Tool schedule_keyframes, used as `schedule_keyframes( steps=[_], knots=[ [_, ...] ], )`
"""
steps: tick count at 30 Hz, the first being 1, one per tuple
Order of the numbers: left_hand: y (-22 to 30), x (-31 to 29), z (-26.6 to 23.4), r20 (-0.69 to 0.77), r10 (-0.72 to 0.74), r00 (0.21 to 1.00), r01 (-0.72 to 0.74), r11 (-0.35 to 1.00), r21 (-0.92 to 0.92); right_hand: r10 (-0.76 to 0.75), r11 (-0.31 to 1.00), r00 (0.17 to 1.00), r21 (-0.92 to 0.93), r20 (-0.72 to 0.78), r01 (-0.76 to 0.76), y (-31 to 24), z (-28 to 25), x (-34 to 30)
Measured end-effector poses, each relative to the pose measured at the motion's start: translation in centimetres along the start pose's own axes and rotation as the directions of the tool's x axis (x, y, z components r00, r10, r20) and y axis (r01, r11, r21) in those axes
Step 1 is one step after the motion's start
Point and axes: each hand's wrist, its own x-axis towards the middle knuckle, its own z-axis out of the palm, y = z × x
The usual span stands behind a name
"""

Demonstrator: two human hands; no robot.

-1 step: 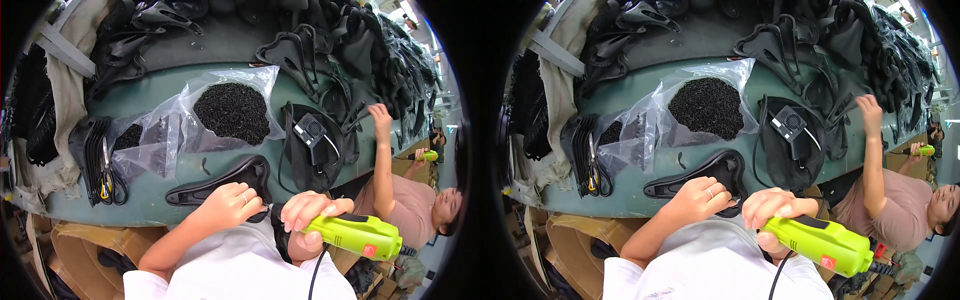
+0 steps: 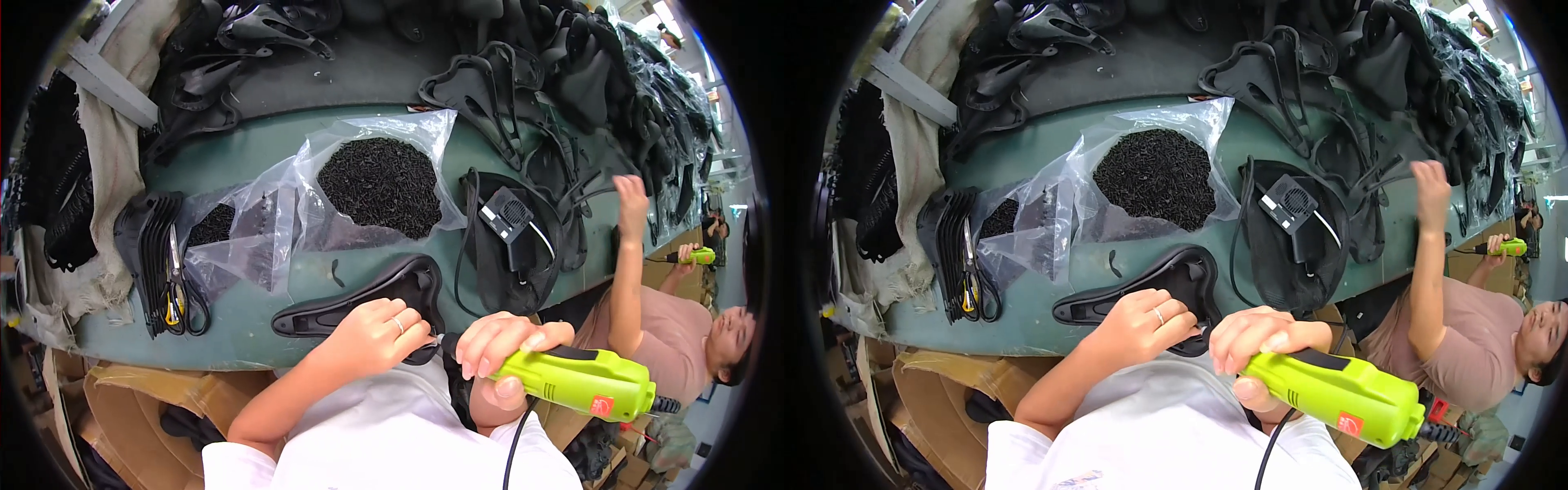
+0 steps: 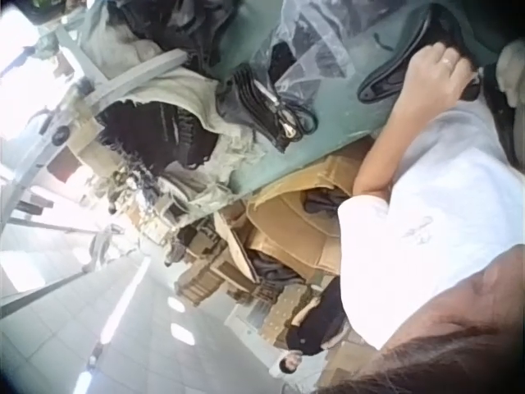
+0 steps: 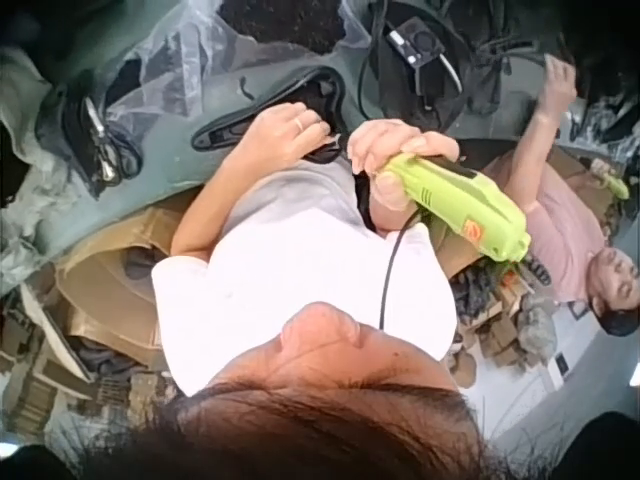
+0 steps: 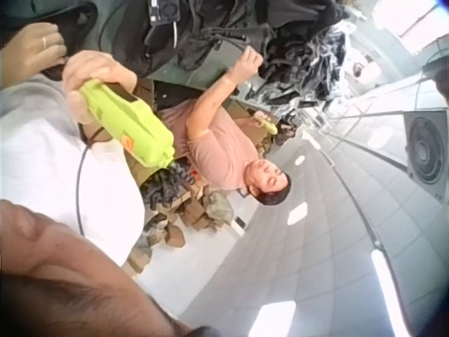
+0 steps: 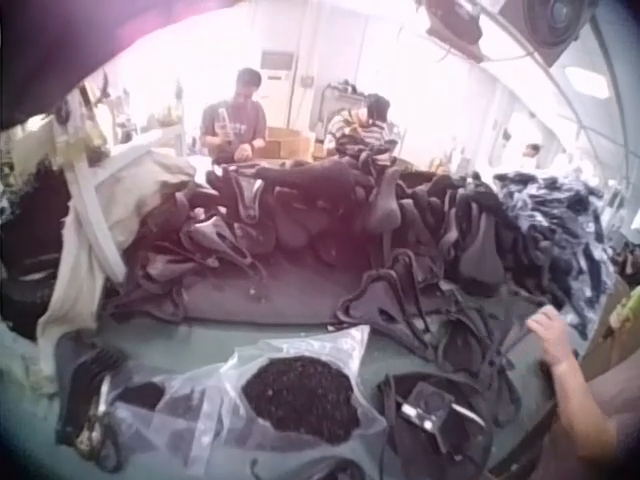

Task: Assembling bicycle seats by fitting covers, inserting small components, and using an electric screwdriver.

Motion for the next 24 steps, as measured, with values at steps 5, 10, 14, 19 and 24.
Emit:
schedule_keyframes(
  steps=[5, 10, 14, 19, 24],
  knots=[
    [-0.2, 0.2, -0.8, -0.007, 0.022, 1.0, -0.022, 1.0, 0.003, 0.028, 0.995, 0.998, 0.096, -0.052, -0.023, 0.7, 0.2, -0.2],
    [-0.3, 0.6, -1.3, 0.046, 0.038, 0.998, -0.036, 0.999, -0.032, -0.007, 1.0, 0.999, 0.022, -0.046, 0.008, 0.6, 0.2, 0.3],
    [-0.6, 1.0, -1.5, 0.045, 0.062, 0.997, -0.06, 0.998, -0.036, -0.008, 0.999, 0.997, 0.048, -0.081, 0.012, 0.5, 0.5, 1.0],
    [-1.5, 1.8, -1.0, 0.002, 0.013, 1.0, -0.013, 1.0, 0.011, -0.005, 0.998, 0.97, 0.063, -0.241, 0.02, 0.8, 1.0, 1.8],
    [-5.0, 5.3, -3.6, -0.158, -0.176, 0.972, 0.193, 0.976, 0.098, 0.005, 1.0, 0.948, -0.003, -0.318, -0.007, 3.1, 0.3, 2.5]
  ],
)
